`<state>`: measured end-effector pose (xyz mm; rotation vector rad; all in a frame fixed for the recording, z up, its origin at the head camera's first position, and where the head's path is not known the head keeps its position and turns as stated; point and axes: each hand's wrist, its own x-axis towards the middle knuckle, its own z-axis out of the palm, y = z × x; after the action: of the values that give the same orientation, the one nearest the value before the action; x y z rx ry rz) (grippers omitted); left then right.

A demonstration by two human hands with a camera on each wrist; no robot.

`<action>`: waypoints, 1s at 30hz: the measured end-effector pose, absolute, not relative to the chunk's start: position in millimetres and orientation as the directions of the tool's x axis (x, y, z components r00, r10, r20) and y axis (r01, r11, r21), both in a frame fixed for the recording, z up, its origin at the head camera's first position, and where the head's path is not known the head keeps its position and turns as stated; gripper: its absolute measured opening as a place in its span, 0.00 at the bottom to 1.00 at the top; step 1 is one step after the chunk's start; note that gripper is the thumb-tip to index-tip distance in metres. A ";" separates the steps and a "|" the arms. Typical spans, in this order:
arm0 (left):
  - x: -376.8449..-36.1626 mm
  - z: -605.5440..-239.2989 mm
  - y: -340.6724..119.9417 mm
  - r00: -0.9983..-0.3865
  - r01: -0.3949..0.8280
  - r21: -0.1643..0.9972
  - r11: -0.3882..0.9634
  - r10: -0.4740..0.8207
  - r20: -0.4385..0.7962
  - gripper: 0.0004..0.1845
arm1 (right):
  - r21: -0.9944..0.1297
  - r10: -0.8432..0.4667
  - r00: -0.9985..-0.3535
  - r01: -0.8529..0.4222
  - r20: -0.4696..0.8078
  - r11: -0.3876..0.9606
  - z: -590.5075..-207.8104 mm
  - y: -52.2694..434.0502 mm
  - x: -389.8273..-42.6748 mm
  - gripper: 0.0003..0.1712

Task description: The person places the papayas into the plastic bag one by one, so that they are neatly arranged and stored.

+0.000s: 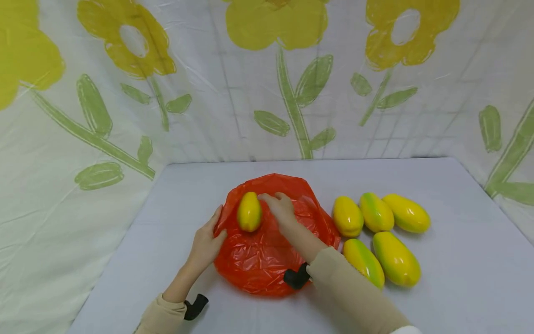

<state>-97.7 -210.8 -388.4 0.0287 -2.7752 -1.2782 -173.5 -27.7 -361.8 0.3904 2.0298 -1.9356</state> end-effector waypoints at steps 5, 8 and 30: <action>-98.4 -388.9 -211.5 -0.996 0.015 0.760 0.650 -0.057 0.068 0.34 | -0.925 -0.052 -0.923 0.379 -0.381 0.040 -350.3 -13.7 -168.5 0.40; -98.5 -389.1 -211.6 -0.996 0.013 0.761 0.648 -0.060 0.068 0.34 | -0.929 -0.082 -0.925 0.368 -0.371 0.046 -344.3 -4.1 -164.8 0.40; -98.6 -388.3 -210.6 -0.994 0.053 0.767 0.640 -0.035 0.099 0.33 | -0.907 -0.202 -0.886 0.397 -0.418 0.139 -341.4 49.1 -124.3 0.38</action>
<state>-98.6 -210.6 -388.3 -0.0150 -2.7490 -1.2907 -124.3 49.1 -341.4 0.1865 1.9789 -1.7961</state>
